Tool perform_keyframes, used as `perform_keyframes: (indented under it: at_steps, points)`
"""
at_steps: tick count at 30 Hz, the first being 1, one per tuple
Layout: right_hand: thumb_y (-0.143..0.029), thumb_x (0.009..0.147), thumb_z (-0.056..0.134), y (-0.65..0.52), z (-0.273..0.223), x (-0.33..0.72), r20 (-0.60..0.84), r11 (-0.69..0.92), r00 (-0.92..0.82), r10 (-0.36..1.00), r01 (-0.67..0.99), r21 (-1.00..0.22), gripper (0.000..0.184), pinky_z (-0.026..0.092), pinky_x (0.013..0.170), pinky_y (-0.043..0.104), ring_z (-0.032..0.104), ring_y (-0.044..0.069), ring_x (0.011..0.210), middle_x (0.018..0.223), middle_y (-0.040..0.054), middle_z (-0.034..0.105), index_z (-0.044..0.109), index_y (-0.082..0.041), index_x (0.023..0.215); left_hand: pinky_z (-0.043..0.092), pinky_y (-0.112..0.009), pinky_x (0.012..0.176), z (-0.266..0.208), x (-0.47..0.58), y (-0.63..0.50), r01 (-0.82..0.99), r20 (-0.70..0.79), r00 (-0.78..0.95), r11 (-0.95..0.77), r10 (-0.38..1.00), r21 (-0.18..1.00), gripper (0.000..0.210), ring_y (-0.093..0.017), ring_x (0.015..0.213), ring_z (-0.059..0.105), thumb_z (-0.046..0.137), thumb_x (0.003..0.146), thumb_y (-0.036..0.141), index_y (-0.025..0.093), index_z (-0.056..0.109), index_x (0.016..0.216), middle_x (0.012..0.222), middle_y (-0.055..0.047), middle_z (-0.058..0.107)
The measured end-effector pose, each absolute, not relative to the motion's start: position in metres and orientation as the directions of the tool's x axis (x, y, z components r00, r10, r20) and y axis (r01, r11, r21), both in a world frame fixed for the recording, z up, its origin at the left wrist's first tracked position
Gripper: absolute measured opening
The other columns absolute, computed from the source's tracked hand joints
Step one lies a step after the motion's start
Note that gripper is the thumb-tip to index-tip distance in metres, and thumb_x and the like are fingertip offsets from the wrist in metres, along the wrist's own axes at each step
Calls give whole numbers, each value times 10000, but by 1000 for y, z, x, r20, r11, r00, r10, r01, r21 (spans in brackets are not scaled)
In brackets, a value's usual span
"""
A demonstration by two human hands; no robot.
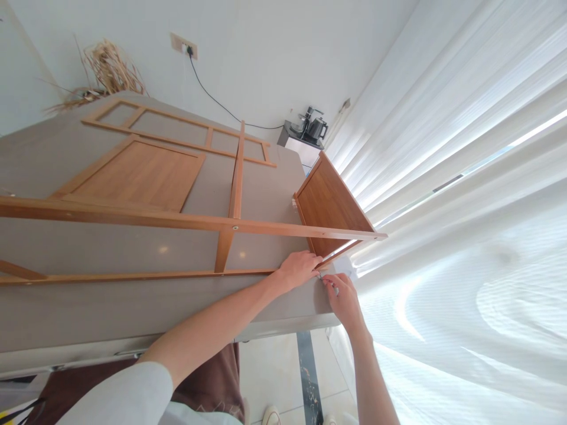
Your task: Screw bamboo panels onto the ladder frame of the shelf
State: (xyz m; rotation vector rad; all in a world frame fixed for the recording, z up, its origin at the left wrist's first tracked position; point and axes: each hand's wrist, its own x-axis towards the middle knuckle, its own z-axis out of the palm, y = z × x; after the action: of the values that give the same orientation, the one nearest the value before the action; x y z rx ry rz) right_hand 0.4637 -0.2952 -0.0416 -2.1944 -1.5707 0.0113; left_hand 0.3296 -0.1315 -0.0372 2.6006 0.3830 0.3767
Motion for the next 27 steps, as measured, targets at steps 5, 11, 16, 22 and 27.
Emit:
perform_keyframes:
  at_steps: [5, 11, 16, 22, 27]
  points:
    - [-317, 977, 422, -296, -40, 461, 238, -261, 356, 904, 899, -352, 308, 501, 851, 360, 573, 194, 879, 955, 73, 633, 712, -223, 1019, 540, -317, 794, -38, 330, -132, 204, 182, 925, -839, 334, 504, 209, -246, 1047, 668, 594, 946, 344, 196, 635, 1087, 1057, -73, 720]
    - [-319, 984, 420, -296, -50, 462, 273, -255, 347, 897, 912, -321, 294, 500, 830, 361, 549, 200, 878, 961, 78, 604, 694, -218, 1025, 541, -319, 803, -40, 330, -132, 196, 203, 919, -837, 339, 512, 224, -247, 1059, 664, 587, 952, 350, 196, 633, 1107, 1083, -64, 723]
    - [-256, 992, 409, -295, -50, 452, 336, -255, 300, 893, 952, -172, 260, 474, 808, 362, 506, 221, 905, 966, 87, 568, 665, -215, 1016, 542, -329, 791, -41, 331, -133, 207, 204, 916, -842, 346, 498, 223, -251, 1039, 667, 602, 945, 376, 196, 642, 1070, 1039, -64, 730]
    - [-166, 983, 389, -293, -47, 440, 337, -262, 249, 908, 965, -7, 252, 417, 694, 334, 474, 233, 867, 935, 98, 542, 633, -221, 953, 539, -330, 792, -43, 333, -134, 225, 182, 917, -835, 356, 501, 226, -252, 1066, 657, 575, 961, 368, 201, 634, 1102, 1062, -73, 721]
    - [-123, 958, 386, -290, -46, 433, 339, -270, 235, 911, 961, 61, 244, 380, 652, 334, 462, 238, 837, 904, 103, 532, 603, -219, 899, 539, -330, 787, -44, 332, -134, 221, 194, 914, -841, 355, 494, 221, -248, 1055, 651, 572, 960, 371, 200, 627, 1089, 1045, -66, 717]
